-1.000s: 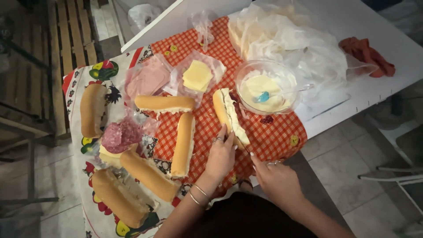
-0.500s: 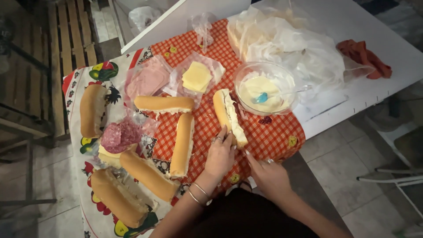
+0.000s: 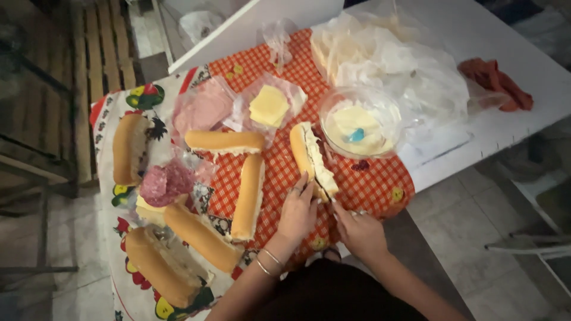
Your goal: Spreading condiments onto sliced bread rolls to prepare sandwiches.
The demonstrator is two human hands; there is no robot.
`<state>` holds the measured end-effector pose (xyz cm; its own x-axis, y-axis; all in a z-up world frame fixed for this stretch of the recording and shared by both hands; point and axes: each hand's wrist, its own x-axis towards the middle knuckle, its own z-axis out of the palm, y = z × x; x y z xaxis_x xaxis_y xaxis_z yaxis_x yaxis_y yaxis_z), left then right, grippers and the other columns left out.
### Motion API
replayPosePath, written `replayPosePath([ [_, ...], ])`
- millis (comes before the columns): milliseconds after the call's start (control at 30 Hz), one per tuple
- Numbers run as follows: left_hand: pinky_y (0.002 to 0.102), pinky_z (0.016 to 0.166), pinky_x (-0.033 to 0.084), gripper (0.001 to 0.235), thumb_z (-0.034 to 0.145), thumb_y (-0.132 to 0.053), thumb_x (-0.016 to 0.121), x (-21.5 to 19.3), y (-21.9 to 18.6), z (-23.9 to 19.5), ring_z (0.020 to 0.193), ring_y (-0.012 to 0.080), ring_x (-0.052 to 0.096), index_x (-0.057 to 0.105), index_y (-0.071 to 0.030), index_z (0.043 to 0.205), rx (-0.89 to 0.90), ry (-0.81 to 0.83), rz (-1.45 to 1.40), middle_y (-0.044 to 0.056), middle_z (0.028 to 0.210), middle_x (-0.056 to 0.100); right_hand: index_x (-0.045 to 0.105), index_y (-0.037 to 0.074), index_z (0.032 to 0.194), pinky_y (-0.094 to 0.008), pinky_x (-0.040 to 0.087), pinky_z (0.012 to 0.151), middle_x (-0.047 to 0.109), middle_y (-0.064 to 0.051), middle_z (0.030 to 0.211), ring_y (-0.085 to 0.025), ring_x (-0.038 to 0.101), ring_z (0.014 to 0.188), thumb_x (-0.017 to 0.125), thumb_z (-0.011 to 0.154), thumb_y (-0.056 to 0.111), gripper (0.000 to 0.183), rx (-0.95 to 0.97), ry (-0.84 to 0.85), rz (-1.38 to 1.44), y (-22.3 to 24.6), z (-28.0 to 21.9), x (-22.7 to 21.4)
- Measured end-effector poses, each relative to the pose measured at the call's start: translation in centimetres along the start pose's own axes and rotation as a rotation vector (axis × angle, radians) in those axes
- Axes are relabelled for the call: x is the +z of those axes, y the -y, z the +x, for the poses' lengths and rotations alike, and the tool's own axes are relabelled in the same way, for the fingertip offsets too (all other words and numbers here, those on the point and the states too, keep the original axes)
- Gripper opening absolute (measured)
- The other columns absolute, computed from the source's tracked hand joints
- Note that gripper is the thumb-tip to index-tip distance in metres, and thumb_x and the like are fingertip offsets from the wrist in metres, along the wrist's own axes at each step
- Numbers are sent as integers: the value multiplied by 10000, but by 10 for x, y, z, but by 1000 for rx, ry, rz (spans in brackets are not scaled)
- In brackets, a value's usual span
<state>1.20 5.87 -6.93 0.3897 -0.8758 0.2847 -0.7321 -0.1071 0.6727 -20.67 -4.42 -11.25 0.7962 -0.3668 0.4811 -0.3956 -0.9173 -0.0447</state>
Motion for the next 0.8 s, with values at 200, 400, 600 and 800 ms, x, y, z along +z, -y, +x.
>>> replayPosePath([
  [200,621,1129,649,620,1066,-95,764,-22,-13,-6,1502,507,641,575,18,1646,-124,39,-142,308,1803,448,645,337,1721,-343,423,603,634,40,685,-145,549,592,550,1168,299,563,578,279,417,-7,-4,-44],
  [400,476,945,797,563,870,292,700,-56,-43,16,1517,488,643,743,21,1361,25,49,252,253,1833,481,793,259,1553,-380,404,498,611,68,581,-154,494,476,595,1120,274,476,311,120,198,-3,11,-48],
  [600,745,1366,322,489,1040,-146,711,-19,15,45,1666,394,505,725,-145,1529,273,-4,584,91,1556,725,827,435,1407,-380,690,778,873,0,887,-223,862,825,662,1045,408,399,180,-51,-165,-10,56,-14],
  [800,530,869,725,456,1006,-180,737,3,58,26,1304,394,786,772,-164,1460,230,-126,551,73,1446,768,825,444,1428,-442,690,822,883,-50,909,-275,871,888,652,1076,380,398,336,62,-56,-17,64,-43],
])
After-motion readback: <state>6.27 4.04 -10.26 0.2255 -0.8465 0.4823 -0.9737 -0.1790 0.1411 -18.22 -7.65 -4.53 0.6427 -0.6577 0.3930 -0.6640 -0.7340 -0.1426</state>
